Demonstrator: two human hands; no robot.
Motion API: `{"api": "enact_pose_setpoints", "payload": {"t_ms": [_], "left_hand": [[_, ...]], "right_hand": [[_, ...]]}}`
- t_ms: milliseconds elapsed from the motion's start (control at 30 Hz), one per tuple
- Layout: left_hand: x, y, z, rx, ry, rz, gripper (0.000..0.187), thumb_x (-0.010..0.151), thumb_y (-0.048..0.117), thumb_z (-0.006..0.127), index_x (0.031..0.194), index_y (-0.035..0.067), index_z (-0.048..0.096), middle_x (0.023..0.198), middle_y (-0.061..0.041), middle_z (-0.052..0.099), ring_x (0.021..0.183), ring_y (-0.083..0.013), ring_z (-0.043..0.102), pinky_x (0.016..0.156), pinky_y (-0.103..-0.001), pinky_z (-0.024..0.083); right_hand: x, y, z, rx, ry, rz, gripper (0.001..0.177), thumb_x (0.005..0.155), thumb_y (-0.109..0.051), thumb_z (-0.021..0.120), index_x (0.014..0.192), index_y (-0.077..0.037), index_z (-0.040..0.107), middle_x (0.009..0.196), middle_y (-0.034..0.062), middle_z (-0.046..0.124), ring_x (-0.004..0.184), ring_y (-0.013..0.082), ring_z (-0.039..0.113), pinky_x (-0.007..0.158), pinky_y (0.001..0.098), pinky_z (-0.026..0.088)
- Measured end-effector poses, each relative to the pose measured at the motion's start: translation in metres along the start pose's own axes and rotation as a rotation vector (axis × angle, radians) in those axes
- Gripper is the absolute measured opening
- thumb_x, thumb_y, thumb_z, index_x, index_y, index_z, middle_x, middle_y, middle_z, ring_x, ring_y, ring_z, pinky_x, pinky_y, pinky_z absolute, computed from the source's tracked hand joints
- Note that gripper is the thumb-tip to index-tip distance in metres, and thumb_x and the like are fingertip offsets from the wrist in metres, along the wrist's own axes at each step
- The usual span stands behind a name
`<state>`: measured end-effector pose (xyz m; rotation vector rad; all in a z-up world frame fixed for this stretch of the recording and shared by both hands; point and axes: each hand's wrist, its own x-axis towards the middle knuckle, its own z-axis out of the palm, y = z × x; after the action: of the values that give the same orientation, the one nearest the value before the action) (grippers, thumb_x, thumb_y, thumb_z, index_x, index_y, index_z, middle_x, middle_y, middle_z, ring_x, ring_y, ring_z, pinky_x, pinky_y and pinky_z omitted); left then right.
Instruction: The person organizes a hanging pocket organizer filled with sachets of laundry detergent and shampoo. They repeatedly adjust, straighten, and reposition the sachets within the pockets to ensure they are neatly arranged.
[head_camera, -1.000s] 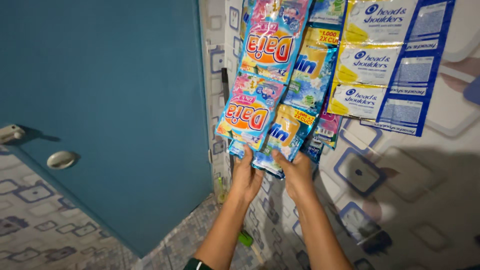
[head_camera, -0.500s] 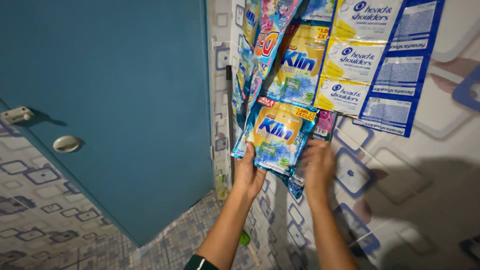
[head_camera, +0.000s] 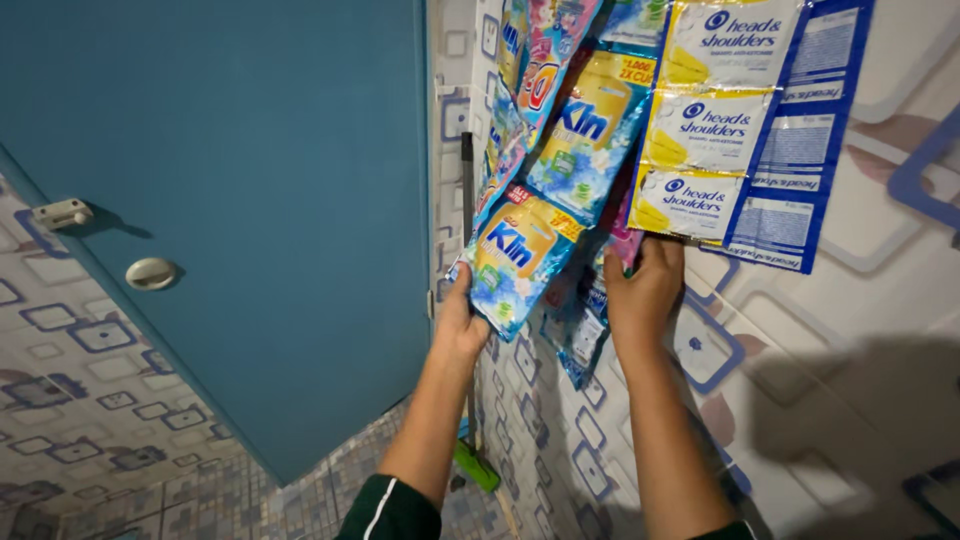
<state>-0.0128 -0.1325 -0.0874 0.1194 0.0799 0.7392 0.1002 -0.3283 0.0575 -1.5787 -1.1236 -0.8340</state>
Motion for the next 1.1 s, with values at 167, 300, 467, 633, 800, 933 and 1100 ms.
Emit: {"api": "enact_pose_setpoints", "payload": {"t_ms": [167,300,467,633,800,933,1100], "left_hand": [[0.004,-0.010,-0.027,-0.046,-0.091,0.070,0.050,0.106,0.038,0.045,0.137,0.001,0.056,0.140,-0.016,0.063,0.126,-0.0305,0.062,0.110,-0.048,0.047],[0.012,-0.015,-0.051,0.055,-0.060,0.064,0.040,0.100,0.030,0.050,0.129,0.004,0.059,0.131,-0.014,0.066,0.120,-0.0294,0.063,0.106,-0.049,0.048],[0.004,-0.024,-0.033,0.130,0.199,0.148,0.030,0.099,0.028,0.058,0.123,0.010,0.057,0.112,-0.006,0.063,0.105,-0.0227,0.061,0.093,-0.040,0.050],[-0.065,-0.081,0.054,0.614,0.454,0.701,0.039,0.090,0.038,0.059,0.125,0.024,0.048,0.113,0.007,0.059,0.107,-0.0127,0.053,0.087,-0.032,0.042],[-0.088,-0.109,0.132,0.733,-0.190,0.376,0.053,0.109,0.057,0.049,0.118,0.006,0.061,0.111,-0.004,0.060,0.107,-0.0189,0.052,0.092,-0.034,0.041],[-0.085,-0.092,0.158,0.858,-0.240,0.373,0.044,0.097,0.041,0.065,0.126,0.008,0.067,0.122,-0.007,0.070,0.116,-0.0190,0.061,0.103,-0.035,0.043],[-0.085,-0.087,0.171,0.614,-0.212,0.238,0.040,0.091,0.029,0.071,0.124,0.006,0.066,0.120,-0.003,0.071,0.115,-0.0137,0.063,0.105,-0.034,0.044]], "right_hand": [[0.004,0.003,-0.018,0.167,-0.234,0.401,0.025,0.093,-0.012,0.073,0.114,0.001,0.069,0.111,0.0180,0.073,0.101,0.0310,0.067,0.091,0.0417,0.052],[0.015,0.011,-0.048,0.743,-0.275,0.676,0.036,0.099,-0.013,0.062,0.134,-0.005,0.060,0.119,0.0106,0.068,0.097,0.0136,0.064,0.083,0.0320,0.056],[0.030,0.016,-0.097,1.074,-0.358,0.754,0.039,0.098,-0.020,0.061,0.133,-0.003,0.057,0.119,0.0086,0.068,0.096,0.0196,0.069,0.079,0.0411,0.061],[0.023,0.015,-0.091,1.367,-0.402,0.853,0.046,0.092,-0.024,0.071,0.133,-0.006,0.060,0.123,0.0077,0.070,0.107,0.0211,0.069,0.092,0.0403,0.057],[-0.003,0.008,-0.024,1.805,-0.348,1.024,0.043,0.091,-0.012,0.078,0.130,-0.009,0.061,0.125,0.0030,0.071,0.118,0.0188,0.065,0.103,0.0346,0.050],[-0.005,0.002,-0.012,1.525,-0.316,0.972,0.038,0.086,-0.010,0.078,0.122,-0.011,0.065,0.115,0.0025,0.072,0.107,0.0174,0.068,0.096,0.0371,0.054],[0.004,-0.020,-0.030,1.154,-0.234,0.660,0.038,0.091,-0.011,0.077,0.126,-0.001,0.066,0.116,0.0056,0.071,0.102,0.0131,0.066,0.092,0.0308,0.051]]}}
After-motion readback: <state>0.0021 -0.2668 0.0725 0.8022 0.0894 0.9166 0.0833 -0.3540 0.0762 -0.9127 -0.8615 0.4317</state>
